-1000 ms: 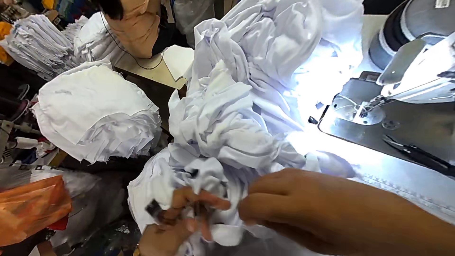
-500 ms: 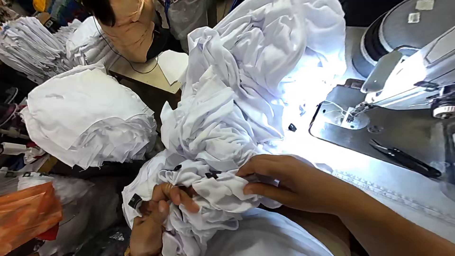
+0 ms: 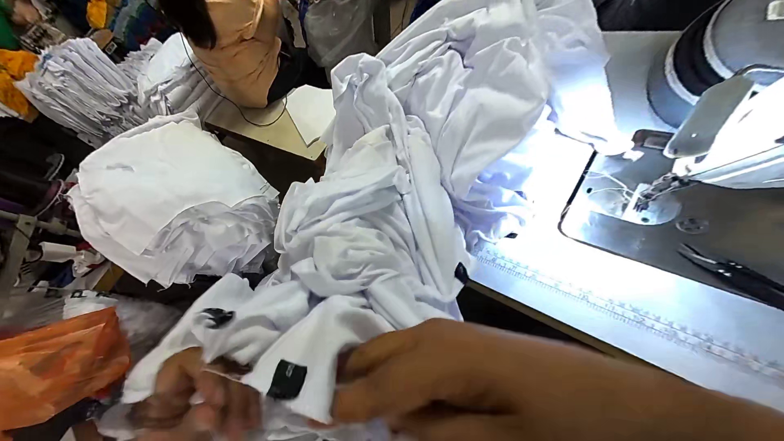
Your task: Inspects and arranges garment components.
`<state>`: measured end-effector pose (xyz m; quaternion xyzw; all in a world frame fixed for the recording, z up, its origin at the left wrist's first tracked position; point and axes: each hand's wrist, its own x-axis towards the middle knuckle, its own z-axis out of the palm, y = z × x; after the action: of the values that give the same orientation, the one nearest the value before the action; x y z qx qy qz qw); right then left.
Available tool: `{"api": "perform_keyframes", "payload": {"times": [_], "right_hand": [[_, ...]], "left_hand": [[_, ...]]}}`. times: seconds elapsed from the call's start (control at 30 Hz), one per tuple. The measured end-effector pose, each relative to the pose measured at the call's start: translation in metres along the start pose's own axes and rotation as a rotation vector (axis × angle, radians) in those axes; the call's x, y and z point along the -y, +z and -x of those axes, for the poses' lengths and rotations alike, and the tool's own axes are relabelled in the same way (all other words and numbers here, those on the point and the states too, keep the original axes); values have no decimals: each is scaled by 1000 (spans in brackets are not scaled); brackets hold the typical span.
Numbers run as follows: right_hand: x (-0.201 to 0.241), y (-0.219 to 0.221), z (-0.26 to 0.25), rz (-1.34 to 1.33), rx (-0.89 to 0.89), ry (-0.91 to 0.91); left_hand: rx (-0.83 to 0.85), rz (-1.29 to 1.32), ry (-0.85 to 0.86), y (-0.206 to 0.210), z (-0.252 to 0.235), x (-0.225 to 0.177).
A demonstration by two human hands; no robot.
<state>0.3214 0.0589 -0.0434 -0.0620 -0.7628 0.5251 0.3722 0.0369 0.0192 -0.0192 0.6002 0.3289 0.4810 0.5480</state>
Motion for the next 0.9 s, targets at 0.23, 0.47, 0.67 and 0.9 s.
{"api": "perform_keyframes", "payload": {"times": [0.23, 0.47, 0.67, 0.9], "right_hand": [[-23, 68, -10, 755, -160, 437], [-47, 11, 49, 656, -405, 74], [-29, -50, 182, 1286, -693, 749], [-40, -72, 275, 1346, -877, 1258]], "left_hand": [[-72, -128, -215, 35, 9, 65], [43, 544, -63, 25, -4, 96], [51, 689, -38, 19, -6, 97], [8, 592, -40, 13, -13, 86]]}}
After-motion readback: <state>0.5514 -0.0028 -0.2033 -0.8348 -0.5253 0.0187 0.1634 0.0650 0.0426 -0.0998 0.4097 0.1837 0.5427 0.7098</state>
